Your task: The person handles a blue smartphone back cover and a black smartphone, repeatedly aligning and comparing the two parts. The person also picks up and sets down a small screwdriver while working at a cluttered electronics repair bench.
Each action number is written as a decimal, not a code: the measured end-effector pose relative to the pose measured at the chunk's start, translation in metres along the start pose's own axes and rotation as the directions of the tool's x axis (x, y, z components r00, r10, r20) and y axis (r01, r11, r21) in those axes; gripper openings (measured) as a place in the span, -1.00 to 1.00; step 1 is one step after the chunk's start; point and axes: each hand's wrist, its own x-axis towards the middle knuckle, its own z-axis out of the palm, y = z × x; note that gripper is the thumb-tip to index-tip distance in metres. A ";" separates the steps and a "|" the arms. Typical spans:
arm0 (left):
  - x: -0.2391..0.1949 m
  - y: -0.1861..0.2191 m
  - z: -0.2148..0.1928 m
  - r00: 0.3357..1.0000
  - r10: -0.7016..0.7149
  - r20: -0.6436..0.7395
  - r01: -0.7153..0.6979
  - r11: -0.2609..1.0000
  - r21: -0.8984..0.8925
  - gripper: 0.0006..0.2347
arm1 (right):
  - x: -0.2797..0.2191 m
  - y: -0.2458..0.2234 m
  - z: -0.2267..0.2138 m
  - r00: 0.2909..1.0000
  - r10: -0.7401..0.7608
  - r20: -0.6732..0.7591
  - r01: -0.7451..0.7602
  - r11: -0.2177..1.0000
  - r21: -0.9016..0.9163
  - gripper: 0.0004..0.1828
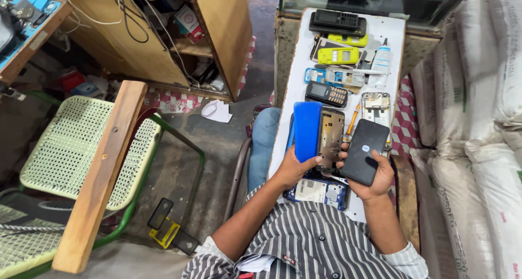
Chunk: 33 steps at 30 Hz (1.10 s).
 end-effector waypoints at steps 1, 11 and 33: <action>0.000 0.000 0.000 1.000 0.008 -0.002 -0.008 1.000 0.009 -0.56 | 0.000 0.000 0.000 1.000 -0.006 -0.008 0.006 1.000 -0.008 -0.33; 0.001 -0.001 -0.002 0.999 0.030 0.026 -0.030 0.999 0.022 -0.61 | 0.002 0.000 0.003 0.999 -0.031 -0.031 0.030 0.999 -0.029 -0.31; 0.000 0.004 0.001 0.995 0.103 -0.007 -0.101 0.985 0.142 -0.68 | 0.001 0.000 -0.001 0.999 -0.042 -0.024 0.041 0.998 -0.054 -0.26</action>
